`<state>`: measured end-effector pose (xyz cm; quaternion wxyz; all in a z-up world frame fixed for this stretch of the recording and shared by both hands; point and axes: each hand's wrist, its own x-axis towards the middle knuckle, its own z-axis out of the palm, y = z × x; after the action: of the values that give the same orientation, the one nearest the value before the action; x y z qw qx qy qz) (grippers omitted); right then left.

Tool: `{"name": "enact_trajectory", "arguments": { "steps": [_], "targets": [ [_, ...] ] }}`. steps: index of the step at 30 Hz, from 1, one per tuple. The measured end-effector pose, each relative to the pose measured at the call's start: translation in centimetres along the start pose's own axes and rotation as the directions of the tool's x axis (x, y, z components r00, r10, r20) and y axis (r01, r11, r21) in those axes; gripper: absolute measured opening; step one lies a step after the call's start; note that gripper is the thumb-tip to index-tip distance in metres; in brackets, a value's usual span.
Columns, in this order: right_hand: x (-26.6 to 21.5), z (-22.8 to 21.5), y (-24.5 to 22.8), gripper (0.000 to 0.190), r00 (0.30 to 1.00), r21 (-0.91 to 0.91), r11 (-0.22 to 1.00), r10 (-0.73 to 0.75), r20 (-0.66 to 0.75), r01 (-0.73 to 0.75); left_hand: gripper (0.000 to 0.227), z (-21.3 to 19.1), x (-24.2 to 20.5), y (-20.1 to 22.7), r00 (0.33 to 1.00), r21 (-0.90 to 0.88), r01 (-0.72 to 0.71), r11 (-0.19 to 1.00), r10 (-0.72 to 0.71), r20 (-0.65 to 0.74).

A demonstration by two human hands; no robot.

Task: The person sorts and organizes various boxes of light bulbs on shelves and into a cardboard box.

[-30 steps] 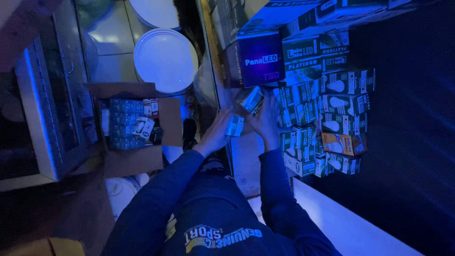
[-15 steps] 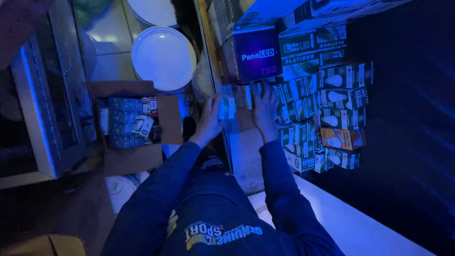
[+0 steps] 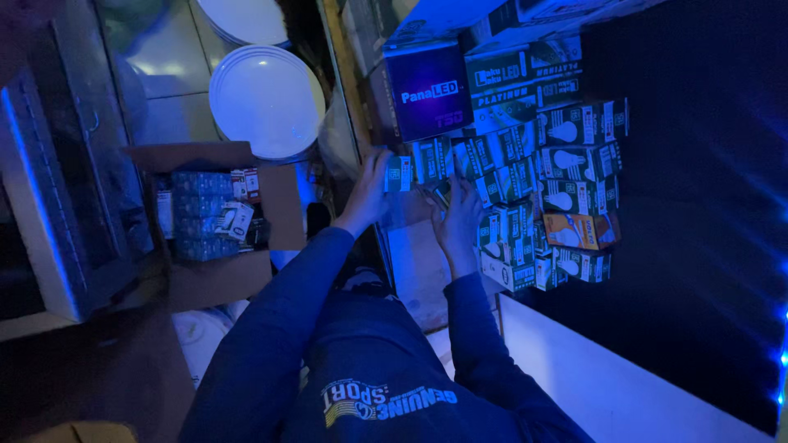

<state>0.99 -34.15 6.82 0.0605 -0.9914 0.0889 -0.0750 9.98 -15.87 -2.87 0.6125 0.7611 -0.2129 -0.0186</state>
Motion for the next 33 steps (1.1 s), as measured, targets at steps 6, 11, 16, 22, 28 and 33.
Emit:
{"name": "enact_trajectory", "arguments": {
  "steps": [6,11,16,22,28,33],
  "targets": [
    [0.3,0.9,1.9,0.068,0.996,0.16,0.987,0.027,-0.084,-0.013,0.082,0.8,1.0,-0.5,1.0,0.005,-0.018,1.0,0.018,0.003],
    [3.2,-0.2,4.6,0.066,0.977,-0.004,1.0,-0.011,-0.212,0.01,0.086,0.8,1.1,-0.9,0.997,0.031,-0.069,0.997,0.07,-0.017],
    [7.4,-1.3,5.9,0.079,0.997,-0.155,0.985,0.081,0.019,-0.077,0.087,0.2,1.2,-0.5,0.998,0.035,-0.043,0.998,0.042,0.044],
    [8.3,0.2,6.4,0.083,0.99,-0.107,0.988,0.105,-0.09,-0.115,0.086,0.0,1.3,-0.2,0.998,0.04,-0.055,0.998,0.054,0.03],
    [6.5,-1.0,4.4,0.06,0.966,0.021,0.999,-0.038,-0.258,0.045,0.084,-0.4,1.1,0.5,0.998,0.01,0.02,1.0,-0.02,0.057],
    [3.8,-1.3,0.7,0.048,0.993,0.149,0.984,-0.083,-0.084,0.095,0.084,-0.2,0.9,1.7,0.989,-0.007,0.136,0.991,-0.136,-0.063]
  ]
}}
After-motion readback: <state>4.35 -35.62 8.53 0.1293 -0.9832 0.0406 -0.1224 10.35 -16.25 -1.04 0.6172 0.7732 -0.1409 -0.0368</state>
